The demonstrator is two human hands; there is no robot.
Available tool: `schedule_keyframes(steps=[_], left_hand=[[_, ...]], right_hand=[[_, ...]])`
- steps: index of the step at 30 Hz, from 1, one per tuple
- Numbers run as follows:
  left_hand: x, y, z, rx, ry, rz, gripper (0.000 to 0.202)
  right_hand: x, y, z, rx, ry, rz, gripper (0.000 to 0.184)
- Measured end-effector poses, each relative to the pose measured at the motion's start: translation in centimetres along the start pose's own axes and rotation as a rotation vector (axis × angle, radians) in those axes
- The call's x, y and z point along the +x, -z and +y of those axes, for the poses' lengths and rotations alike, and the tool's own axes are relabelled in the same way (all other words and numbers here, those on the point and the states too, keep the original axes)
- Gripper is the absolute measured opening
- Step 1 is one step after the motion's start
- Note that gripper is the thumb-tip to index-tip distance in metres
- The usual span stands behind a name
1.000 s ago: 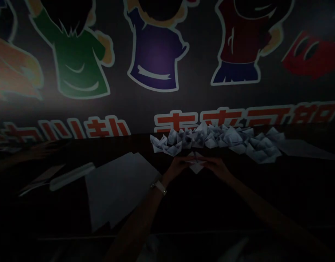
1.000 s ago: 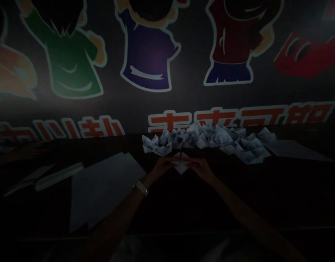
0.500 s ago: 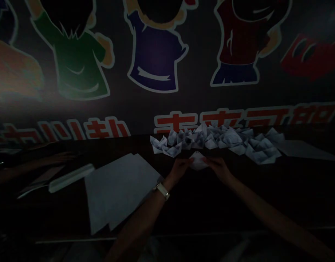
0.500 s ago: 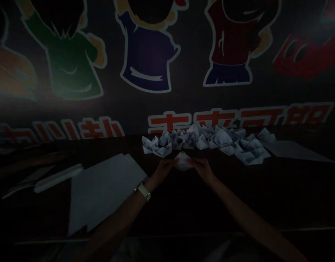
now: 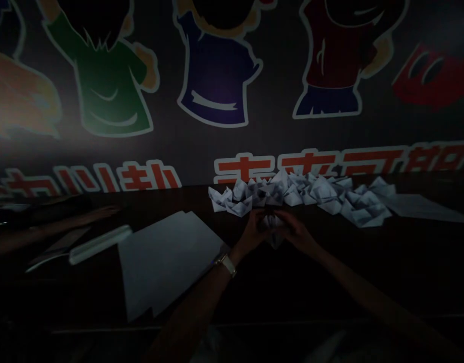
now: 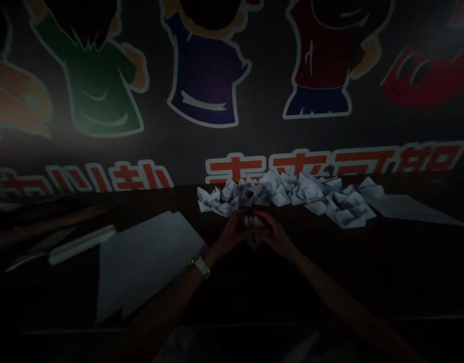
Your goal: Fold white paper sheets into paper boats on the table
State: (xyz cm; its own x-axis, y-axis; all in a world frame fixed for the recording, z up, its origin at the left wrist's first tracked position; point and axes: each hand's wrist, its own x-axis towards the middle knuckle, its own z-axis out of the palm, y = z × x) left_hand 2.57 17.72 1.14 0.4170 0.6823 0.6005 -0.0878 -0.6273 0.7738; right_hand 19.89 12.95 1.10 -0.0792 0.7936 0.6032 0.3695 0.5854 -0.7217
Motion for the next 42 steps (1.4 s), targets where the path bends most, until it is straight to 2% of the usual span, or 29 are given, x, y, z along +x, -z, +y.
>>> schedule_keyframes(steps=[3, 8, 11, 15, 19, 23, 25, 29, 32, 36, 39, 42], left_hand=[[-0.2, 0.0, 0.4, 0.046, -0.017, -0.094, 0.052], [-0.5, -0.1, 0.1, 0.124, 0.060, -0.182, 0.044], [-0.5, -0.1, 0.3, 0.132, 0.085, -0.197, 0.039], [-0.3, 0.4, 0.7, 0.163, 0.090, -0.172, 0.027], [0.2, 1.1, -0.1, 0.236, 0.168, -0.093, 0.019], [0.5, 2.0, -1.3, 0.384, 0.250, 0.030, 0.008], [0.5, 2.5, -1.5, 0.463, 0.280, 0.013, 0.008], [0.7, 3.5, -1.0, 0.570, 0.329, -0.059, 0.016], [0.9, 3.9, -0.8, 0.594, 0.301, -0.040, 0.020], [0.8, 3.7, -1.2, 0.527, 0.144, 0.019, 0.026], [0.5, 3.3, -1.6, 0.529, 0.092, 0.090, 0.031], [0.4, 3.2, -1.8, 0.538, 0.087, 0.099, 0.039]], right_hand=[[0.0, 0.0, -0.2, -0.048, -0.041, -0.005, 0.034], [0.1, 0.0, -0.4, -0.059, -0.051, -0.011, 0.035], [0.2, 0.1, -0.1, -0.048, -0.047, -0.001, 0.028], [0.5, 0.7, 1.0, -0.085, -0.079, 0.057, 0.012], [0.6, 1.4, 1.8, -0.224, -0.156, 0.048, 0.019], [0.2, 1.9, 2.0, -0.528, -0.217, 0.074, 0.020], [0.2, 2.0, 2.0, -0.588, -0.240, 0.071, 0.018], [0.6, 2.5, 2.2, -0.488, -0.164, 0.068, 0.020], [0.9, 2.8, 2.3, -0.447, -0.094, 0.124, 0.026], [0.7, 2.7, 2.3, -0.457, -0.109, 0.126, 0.024], [0.5, 2.3, 2.2, -0.478, -0.174, 0.066, 0.031], [0.4, 2.2, 2.3, -0.486, -0.182, -0.012, 0.039]])
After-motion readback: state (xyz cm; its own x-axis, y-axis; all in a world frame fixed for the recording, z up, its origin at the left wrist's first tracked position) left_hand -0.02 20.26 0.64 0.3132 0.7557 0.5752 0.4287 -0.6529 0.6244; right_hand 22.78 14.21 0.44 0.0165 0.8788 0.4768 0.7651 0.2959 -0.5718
